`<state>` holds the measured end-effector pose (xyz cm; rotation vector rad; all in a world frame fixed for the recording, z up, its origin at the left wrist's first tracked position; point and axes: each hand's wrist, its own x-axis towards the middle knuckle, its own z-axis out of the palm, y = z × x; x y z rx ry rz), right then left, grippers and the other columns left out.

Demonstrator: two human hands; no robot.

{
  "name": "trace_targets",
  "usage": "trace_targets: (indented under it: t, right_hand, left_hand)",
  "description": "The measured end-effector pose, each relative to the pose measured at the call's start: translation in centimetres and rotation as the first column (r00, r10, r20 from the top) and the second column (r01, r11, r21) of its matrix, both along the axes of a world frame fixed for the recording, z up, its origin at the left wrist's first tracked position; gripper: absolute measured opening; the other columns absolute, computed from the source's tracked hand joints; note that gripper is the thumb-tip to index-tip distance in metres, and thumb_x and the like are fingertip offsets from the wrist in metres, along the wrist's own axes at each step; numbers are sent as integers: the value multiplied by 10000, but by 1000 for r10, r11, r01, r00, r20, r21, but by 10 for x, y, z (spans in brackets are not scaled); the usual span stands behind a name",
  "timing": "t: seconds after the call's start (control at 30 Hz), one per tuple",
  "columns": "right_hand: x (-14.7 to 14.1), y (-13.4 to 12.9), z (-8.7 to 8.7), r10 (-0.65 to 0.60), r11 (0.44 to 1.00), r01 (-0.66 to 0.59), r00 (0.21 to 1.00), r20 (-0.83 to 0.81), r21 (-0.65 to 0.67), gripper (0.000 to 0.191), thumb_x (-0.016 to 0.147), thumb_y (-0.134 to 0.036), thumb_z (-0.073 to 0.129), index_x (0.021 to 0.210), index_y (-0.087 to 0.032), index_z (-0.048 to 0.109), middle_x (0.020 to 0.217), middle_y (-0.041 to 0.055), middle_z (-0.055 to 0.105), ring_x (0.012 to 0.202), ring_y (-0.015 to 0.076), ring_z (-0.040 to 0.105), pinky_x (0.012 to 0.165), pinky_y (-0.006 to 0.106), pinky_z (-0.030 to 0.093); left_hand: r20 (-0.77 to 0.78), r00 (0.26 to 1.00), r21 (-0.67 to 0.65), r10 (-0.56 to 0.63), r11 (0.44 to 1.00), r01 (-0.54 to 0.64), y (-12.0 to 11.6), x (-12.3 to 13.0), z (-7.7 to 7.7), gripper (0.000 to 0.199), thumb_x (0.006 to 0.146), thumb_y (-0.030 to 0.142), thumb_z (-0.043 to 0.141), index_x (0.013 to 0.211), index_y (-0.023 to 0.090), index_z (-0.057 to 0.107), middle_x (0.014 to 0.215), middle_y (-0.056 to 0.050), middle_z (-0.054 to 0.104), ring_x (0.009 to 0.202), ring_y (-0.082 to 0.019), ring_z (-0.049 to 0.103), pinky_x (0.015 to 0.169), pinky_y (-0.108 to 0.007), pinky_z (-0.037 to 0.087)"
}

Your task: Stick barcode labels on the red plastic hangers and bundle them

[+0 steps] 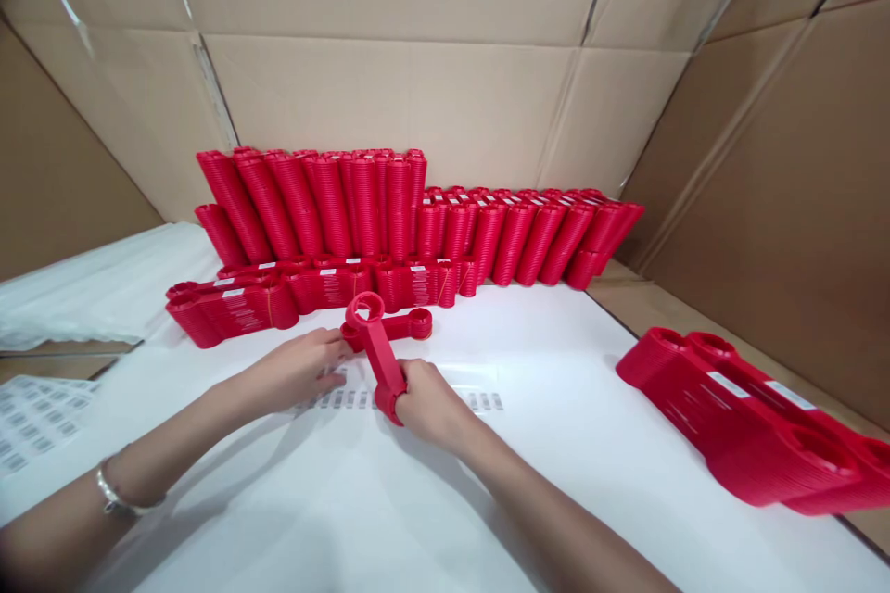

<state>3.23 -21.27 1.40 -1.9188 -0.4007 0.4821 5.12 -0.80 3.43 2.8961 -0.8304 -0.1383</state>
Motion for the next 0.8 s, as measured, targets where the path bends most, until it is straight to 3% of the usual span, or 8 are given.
trace_targets:
  t: [0.17, 0.37, 0.53, 0.67, 0.8]
  right_hand:
    - [0, -1, 0, -6, 1000, 6, 1000, -10, 0, 90, 555, -87, 376, 602, -159, 401, 567, -25, 447, 496, 71, 356, 468, 201, 277]
    - [0, 0, 1, -27, 999, 25, 997, 69, 28, 83, 576, -84, 374, 610, -160, 371, 577, -24, 418, 495, 66, 331, 476, 201, 265]
    - [3, 1, 0, -57, 992, 68, 993, 102, -104, 80, 608, -80, 419, 636, -152, 440, 613, 2, 482, 542, 94, 399, 512, 214, 294]
    - [5, -1, 3, -89, 943, 138, 982, 168, -302, 144, 592, -54, 412, 674, -153, 476, 689, 32, 544, 587, 118, 450, 514, 216, 299]
    - [2, 0, 10, -90, 876, 178, 973, 211, -449, 142, 600, -59, 437, 696, -152, 487, 735, 66, 565, 602, 148, 481, 501, 234, 276]
  left_hand:
    - [-61, 998, -18, 32, 999, -33, -1, 2, 2, 218, 768, 191, 506, 966, 197, 599, 1047, -42, 594, 945, -206, 558, 751, -276, 426]
    - [7, 999, -67, 39, 997, -38, -5, 0, -1, 130, 812, 255, 482, 849, 206, 597, 862, -16, 625, 786, -180, 570, 631, -254, 370]
    - [151, 988, -79, -43, 995, 55, -11, 0, -7, 157, 843, 208, 439, 796, 180, 586, 949, -43, 591, 881, -190, 528, 725, -287, 381]
    - [130, 988, -285, -78, 952, 113, -20, -11, 10, 145, 845, 233, 473, 769, 167, 579, 889, -27, 594, 871, -162, 509, 764, -277, 385]
    - [-87, 995, -592, 54, 801, -95, -35, -26, 30, 188, 827, 335, 516, 768, 174, 595, 800, 7, 612, 748, -109, 544, 670, -205, 413]
